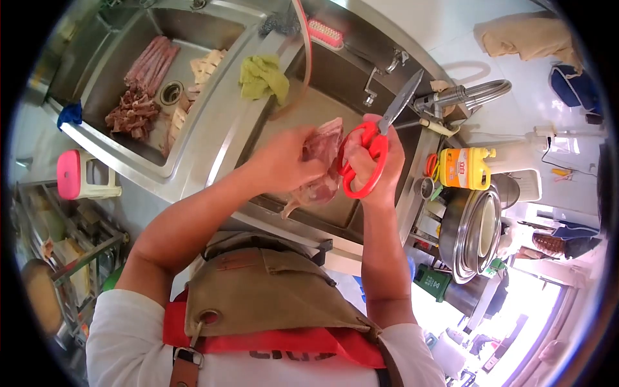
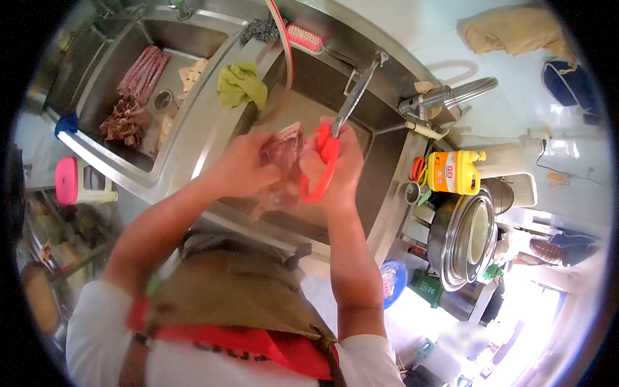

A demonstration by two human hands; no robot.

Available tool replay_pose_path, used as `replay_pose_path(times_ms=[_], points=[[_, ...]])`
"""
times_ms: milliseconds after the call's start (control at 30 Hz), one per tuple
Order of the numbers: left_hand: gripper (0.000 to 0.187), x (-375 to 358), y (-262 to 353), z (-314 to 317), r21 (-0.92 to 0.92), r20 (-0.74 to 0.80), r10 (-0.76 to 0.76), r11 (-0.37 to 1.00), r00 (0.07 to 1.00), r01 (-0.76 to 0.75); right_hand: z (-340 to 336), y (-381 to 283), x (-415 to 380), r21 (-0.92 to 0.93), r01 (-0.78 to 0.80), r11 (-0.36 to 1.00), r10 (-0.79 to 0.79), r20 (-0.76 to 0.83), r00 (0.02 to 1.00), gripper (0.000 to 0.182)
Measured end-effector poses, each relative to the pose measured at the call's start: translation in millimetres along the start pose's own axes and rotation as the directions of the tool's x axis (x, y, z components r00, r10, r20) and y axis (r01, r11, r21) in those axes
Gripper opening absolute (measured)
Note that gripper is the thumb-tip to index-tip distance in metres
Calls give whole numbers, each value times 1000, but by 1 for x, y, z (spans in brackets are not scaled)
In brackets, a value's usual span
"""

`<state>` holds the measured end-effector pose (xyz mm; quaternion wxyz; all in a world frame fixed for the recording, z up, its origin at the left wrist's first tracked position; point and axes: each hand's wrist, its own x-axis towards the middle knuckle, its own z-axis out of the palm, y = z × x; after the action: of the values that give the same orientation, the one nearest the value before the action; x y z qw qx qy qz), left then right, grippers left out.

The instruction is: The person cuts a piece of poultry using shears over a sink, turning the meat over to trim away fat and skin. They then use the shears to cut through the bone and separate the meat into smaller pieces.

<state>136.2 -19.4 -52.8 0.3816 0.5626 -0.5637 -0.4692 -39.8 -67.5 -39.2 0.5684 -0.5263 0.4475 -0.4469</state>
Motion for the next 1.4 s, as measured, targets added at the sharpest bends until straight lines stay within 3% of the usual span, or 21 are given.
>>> replay_pose_path(times_ms=[67,267,467,700,733,833,933,1000,1233,1300,1400], points=[[38,2,-1,1,-9,-9,9,1000,1000,-9,0,-6,-1,41,-10,999,10,14,1000,49],[39,6,7,3,53,-30,1,999,1000,1,12,8,-5,-262,220,940,-260,-129,957,51],[44,4,4,15,152,-133,77,987,988,-56,18,23,-5,-476,254,842,-365,-154,918,59],[40,3,3,12,206,-36,-27,978,999,34,18,4,-7,-182,14,983,-47,-178,983,59],[38,2,2,13,195,-22,-41,980,999,45,17,8,-6,-225,50,973,-91,-177,980,57],[36,3,-13,24,376,-136,228,912,964,-162,12,32,-1,-324,131,937,-199,-187,962,54],[35,5,-16,27,441,-154,269,880,951,-178,17,37,1,-316,109,942,-191,-242,951,50],[34,6,-15,26,477,-138,259,863,956,-165,24,27,-1,-236,17,972,-85,-283,955,49],[30,8,-17,20,582,-68,254,795,965,-168,15,42,4,-377,90,922,-185,-222,957,46],[31,9,-18,18,566,-49,238,807,970,-169,17,35,2,-410,85,908,-185,-211,960,45],[32,10,-16,14,484,-22,179,862,984,-147,1,54,11,-482,187,856,-316,-201,927,44]])
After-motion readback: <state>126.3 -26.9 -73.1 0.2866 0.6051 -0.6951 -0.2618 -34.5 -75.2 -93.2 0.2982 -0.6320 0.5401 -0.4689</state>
